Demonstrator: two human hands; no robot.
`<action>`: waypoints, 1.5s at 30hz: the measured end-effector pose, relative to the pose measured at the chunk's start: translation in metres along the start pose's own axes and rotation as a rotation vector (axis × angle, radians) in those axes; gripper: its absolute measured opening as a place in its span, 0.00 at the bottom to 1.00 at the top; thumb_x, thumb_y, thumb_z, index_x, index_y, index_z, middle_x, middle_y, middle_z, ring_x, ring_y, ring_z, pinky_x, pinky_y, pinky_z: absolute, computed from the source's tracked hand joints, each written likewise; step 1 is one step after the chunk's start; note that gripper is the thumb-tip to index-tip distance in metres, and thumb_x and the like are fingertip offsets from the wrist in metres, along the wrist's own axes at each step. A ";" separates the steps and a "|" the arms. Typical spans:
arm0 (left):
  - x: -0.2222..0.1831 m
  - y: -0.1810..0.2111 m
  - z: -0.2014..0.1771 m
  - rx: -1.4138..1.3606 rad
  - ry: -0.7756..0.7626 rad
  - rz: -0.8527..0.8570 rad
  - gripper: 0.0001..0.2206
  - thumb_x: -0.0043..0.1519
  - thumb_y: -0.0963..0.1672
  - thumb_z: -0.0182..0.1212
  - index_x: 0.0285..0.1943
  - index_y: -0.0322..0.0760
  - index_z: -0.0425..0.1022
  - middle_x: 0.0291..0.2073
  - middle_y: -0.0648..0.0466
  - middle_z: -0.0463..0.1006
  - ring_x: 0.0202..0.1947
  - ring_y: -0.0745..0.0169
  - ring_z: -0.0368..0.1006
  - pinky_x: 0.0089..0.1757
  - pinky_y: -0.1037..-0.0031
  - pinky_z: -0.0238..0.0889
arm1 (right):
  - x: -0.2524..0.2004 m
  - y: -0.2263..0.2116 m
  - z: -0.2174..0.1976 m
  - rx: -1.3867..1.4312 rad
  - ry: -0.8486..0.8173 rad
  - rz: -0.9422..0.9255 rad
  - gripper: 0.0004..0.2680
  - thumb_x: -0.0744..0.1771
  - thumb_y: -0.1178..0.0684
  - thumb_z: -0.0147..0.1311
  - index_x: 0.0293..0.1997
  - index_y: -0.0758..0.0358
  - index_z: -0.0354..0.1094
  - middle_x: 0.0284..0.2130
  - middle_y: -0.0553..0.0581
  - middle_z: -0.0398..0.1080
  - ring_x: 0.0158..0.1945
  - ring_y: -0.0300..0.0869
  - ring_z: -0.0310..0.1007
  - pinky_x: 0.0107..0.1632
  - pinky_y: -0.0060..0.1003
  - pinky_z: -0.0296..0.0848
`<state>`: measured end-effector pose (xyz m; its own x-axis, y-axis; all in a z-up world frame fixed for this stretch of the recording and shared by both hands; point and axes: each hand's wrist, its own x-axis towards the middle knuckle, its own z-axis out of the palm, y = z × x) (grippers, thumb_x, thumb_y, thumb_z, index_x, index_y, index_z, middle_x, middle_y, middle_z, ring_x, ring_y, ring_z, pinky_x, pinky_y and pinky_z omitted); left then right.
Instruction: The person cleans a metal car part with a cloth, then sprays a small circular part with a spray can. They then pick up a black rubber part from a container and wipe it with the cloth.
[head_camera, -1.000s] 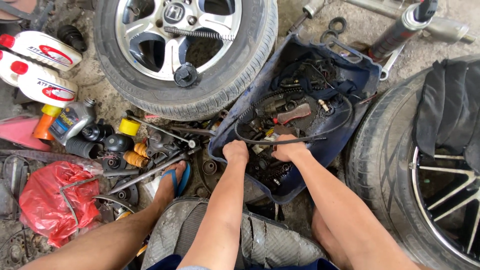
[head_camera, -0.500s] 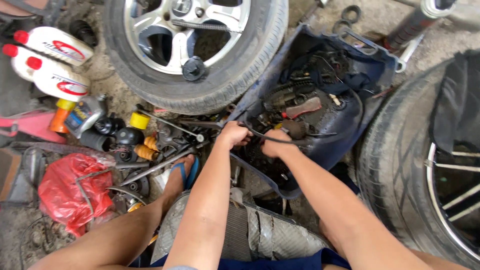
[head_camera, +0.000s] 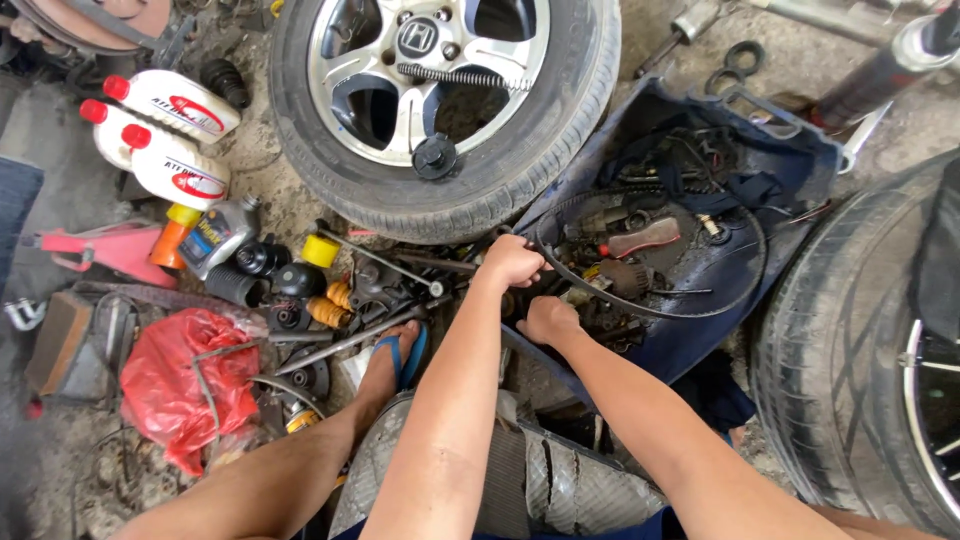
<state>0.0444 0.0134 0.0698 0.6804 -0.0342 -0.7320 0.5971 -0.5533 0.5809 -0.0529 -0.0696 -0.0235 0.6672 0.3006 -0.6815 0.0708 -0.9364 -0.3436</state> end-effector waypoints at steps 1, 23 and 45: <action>-0.001 0.003 0.000 -0.007 -0.001 0.001 0.19 0.53 0.38 0.62 0.54 0.20 0.76 0.31 0.40 0.82 0.22 0.57 0.81 0.26 0.73 0.80 | 0.030 0.016 0.014 -0.007 -0.001 0.001 0.20 0.69 0.37 0.45 0.47 0.68 0.73 0.42 0.66 0.77 0.50 0.53 0.79 0.49 0.47 0.80; -0.002 0.048 -0.062 -0.421 -0.161 -0.084 0.13 0.47 0.50 0.69 0.34 0.42 0.79 0.28 0.50 0.82 0.27 0.58 0.80 0.29 0.78 0.75 | -0.179 0.031 -0.224 0.375 0.492 -0.095 0.12 0.65 0.46 0.58 0.51 0.54 0.79 0.42 0.55 0.80 0.51 0.50 0.79 0.50 0.46 0.79; -0.028 0.057 -0.040 -0.806 -0.203 0.334 0.10 0.50 0.39 0.79 0.36 0.35 0.80 0.36 0.43 0.84 0.35 0.44 0.84 0.36 0.67 0.80 | -0.129 0.047 -0.183 0.692 0.992 -0.306 0.08 0.66 0.58 0.61 0.48 0.62 0.79 0.39 0.57 0.77 0.29 0.40 0.74 0.31 0.35 0.74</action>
<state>0.0763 0.0165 0.1377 0.8299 -0.2773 -0.4841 0.5502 0.2624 0.7928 -0.0003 -0.1858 0.1664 0.9846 -0.0587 0.1645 0.1181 -0.4702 -0.8746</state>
